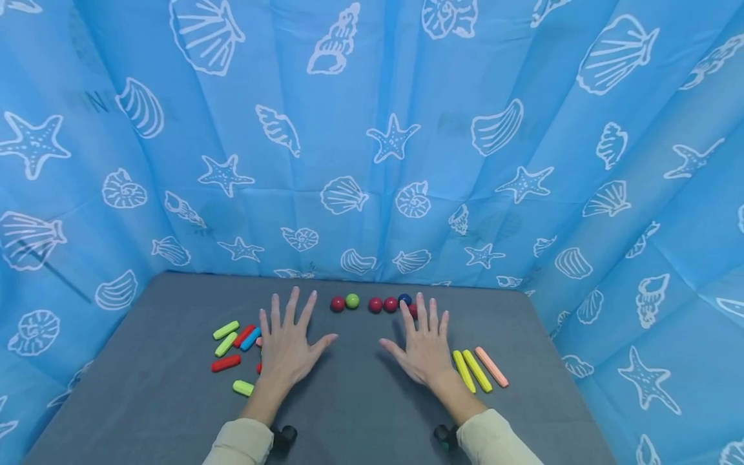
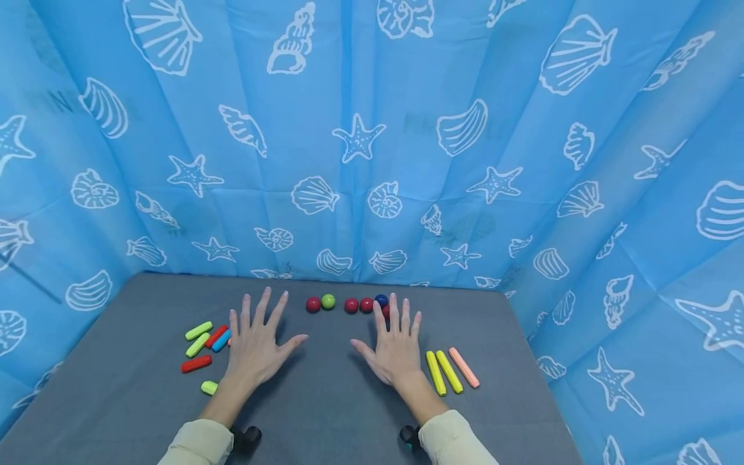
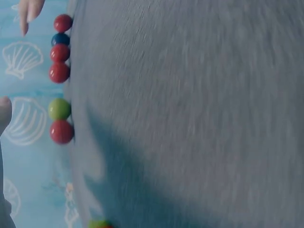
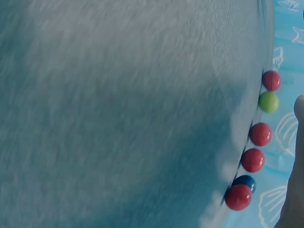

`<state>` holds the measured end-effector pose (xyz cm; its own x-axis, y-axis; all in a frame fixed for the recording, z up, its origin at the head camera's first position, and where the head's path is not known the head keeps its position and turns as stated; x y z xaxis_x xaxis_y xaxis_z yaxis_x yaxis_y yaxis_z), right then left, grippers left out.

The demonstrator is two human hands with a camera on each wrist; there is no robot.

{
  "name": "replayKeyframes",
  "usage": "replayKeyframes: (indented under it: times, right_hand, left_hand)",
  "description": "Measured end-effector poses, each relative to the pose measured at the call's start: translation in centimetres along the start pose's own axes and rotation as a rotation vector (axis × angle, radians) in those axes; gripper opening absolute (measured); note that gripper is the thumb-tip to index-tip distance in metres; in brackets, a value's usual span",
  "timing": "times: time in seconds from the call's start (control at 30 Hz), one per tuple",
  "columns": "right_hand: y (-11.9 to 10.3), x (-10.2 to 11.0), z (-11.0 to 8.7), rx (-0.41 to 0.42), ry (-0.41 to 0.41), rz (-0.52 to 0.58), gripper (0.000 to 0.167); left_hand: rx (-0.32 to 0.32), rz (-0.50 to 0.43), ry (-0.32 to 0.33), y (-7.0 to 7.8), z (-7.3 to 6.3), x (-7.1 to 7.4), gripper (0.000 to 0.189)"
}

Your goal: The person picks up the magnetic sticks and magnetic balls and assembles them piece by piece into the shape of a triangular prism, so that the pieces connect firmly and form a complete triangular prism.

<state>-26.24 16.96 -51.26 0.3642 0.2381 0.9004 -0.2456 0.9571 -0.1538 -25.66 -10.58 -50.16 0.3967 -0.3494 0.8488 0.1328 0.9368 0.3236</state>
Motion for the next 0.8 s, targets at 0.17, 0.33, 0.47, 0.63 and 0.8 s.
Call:
replayKeyframes:
  times: [0.17, 0.33, 0.47, 0.63, 0.8]
  right_hand:
    - [1.0, 0.0, 0.2, -0.014, -0.018, 0.014, 0.097]
    - [2.2, -0.4, 0.5, -0.018, -0.024, 0.039, 0.098]
    - [2.9, -0.6, 1.0, -0.025, -0.031, 0.082, 0.098]
    - [3.3, -1.0, 1.5, -0.077, -0.081, 0.146, 0.094]
    - [4.0, -2.1, 1.7, -0.157, -0.108, 0.196, 0.089]
  left_hand:
    - [0.009, -0.008, -0.020, -2.2, 0.3, 1.0, 0.103]
    - [-0.004, -0.042, -0.004, -4.5, 0.4, 2.3, 0.105]
    - [-0.006, -0.094, -0.033, -6.0, 0.0, 2.7, 0.107]
    - [0.018, -0.147, -0.082, -7.6, -0.6, 2.6, 0.100]
    - [0.064, -0.154, -0.125, -8.9, -0.9, 2.4, 0.070]
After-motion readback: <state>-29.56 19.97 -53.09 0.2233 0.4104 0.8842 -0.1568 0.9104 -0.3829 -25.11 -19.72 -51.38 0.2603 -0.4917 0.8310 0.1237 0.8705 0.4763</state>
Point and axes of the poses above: each hand's wrist, its own z-axis towards the middle knuckle, its own x-axis out of the back of the hand, y = z × x, the point moved 7 cm from there along z, towards the middle knuckle, and after that the axes turned 10 degrees about y, right-handed, at the moved point
